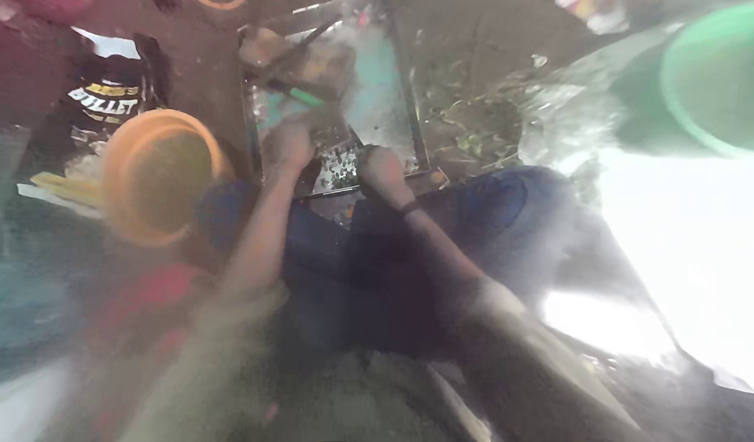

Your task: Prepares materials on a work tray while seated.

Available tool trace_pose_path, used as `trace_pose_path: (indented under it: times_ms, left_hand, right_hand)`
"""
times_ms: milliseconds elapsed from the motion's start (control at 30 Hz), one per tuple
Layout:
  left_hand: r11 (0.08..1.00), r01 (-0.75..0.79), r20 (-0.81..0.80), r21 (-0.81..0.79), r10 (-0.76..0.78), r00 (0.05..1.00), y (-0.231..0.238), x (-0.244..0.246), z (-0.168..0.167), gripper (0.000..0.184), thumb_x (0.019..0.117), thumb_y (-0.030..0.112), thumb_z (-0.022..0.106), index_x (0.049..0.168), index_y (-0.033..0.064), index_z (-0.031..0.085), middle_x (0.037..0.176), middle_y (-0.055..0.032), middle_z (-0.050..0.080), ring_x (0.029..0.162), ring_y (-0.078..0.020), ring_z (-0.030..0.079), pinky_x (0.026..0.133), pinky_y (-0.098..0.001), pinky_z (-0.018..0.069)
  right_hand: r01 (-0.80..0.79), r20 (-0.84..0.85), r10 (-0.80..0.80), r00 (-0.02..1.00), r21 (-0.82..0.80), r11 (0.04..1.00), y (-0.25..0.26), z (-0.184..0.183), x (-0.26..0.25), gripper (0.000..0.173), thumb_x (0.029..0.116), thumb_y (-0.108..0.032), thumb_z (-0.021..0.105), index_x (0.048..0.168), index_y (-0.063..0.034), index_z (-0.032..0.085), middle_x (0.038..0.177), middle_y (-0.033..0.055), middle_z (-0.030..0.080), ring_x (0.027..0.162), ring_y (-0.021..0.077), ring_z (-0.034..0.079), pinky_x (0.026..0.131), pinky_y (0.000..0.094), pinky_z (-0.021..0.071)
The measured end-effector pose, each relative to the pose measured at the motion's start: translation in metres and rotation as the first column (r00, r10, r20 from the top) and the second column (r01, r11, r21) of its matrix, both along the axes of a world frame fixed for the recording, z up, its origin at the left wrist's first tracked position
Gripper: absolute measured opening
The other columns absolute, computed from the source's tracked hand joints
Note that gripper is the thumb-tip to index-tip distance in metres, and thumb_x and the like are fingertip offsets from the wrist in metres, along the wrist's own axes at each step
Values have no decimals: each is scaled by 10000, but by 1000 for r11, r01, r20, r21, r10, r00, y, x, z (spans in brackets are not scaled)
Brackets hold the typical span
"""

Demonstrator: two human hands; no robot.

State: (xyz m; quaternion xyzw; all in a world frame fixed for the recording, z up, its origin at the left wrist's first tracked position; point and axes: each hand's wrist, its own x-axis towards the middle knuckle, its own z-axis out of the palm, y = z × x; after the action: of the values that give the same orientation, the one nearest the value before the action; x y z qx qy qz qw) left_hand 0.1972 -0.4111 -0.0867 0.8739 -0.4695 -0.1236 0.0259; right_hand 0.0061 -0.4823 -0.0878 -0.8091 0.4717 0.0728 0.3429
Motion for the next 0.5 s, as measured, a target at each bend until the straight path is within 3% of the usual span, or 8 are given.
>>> trace_pose_path:
  times_ms: [133,267,400,500]
  left_hand:
    - [1000,2,19,6,-2,1000,-5,-5,3,311,969,270,675,1270,207,723,1344,-98,649,1263,-336,621,1010,-606,531]
    - [1000,-4,24,22,3,1000,-9,-13,11,368,898,168,701,1264,196,731,1318,-119,664,1215,-360,648,964,-630,544]
    - [997,-41,37,59,38,999,-12,-17,13,323,922,223,698,1239,168,729,1339,-118,666,1198,-367,663,951,-642,545]
    - [997,-50,40,54,48,998,-13,-16,11,286,943,248,687,1208,153,738,1317,-131,681,1198,-375,664,958,-638,544]
  right_hand:
    - [-3,-28,3,1000,-18,1000,1,7,19,352,1049,-351,478,1111,-93,709,1078,176,732,1025,378,718,780,627,567]
    - [-7,-119,3,993,-28,1000,8,5,40,317,1016,-327,528,1064,-69,706,1071,187,734,1013,379,724,765,622,571]
    - [-1,-147,1,989,-1,1000,26,5,51,343,1033,-328,533,1124,-40,696,1132,202,722,1054,385,715,816,616,573]
    - [42,-135,-44,990,-22,999,31,0,52,330,1020,-328,535,1067,-56,717,1091,192,733,1027,381,721,784,618,571]
